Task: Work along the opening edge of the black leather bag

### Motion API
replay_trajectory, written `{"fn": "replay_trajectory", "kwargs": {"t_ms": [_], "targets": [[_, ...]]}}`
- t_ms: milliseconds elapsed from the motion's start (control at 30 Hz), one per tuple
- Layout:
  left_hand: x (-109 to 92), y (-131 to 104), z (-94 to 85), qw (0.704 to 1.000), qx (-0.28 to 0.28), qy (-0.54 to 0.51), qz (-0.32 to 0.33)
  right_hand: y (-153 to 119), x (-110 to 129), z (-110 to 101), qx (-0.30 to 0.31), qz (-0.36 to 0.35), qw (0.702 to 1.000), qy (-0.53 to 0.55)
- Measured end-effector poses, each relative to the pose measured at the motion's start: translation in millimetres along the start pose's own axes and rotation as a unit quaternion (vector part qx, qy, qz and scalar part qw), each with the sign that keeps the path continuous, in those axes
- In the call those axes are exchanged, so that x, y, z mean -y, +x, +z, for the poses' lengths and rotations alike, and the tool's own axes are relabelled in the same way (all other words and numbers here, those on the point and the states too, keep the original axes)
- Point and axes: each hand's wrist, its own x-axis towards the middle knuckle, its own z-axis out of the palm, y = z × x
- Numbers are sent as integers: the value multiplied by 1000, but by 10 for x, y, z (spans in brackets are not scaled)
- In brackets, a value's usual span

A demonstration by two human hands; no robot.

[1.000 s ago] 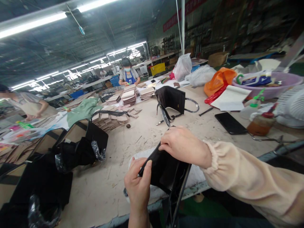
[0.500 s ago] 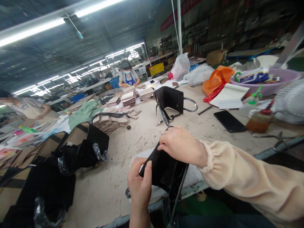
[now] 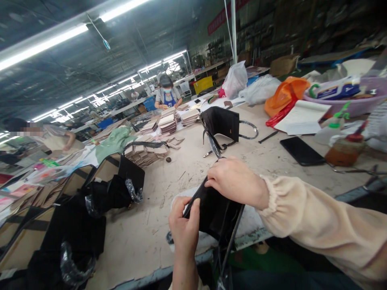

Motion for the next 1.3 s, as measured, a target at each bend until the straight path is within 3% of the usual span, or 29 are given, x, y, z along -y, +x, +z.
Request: {"fn": "replay_trajectory", "kwargs": {"t_ms": [367,600,1300], "targets": [[11,62,55,998,-2,-67,3,-2,-6,4,2,-16,1000,5],[73,56,37,999,-11,-51,13,-18,-58,-39,6,-10,1000,7],[3,76,51,998,-21,-59,-3,11,-64,-29,-12,18,1000,-23]]}}
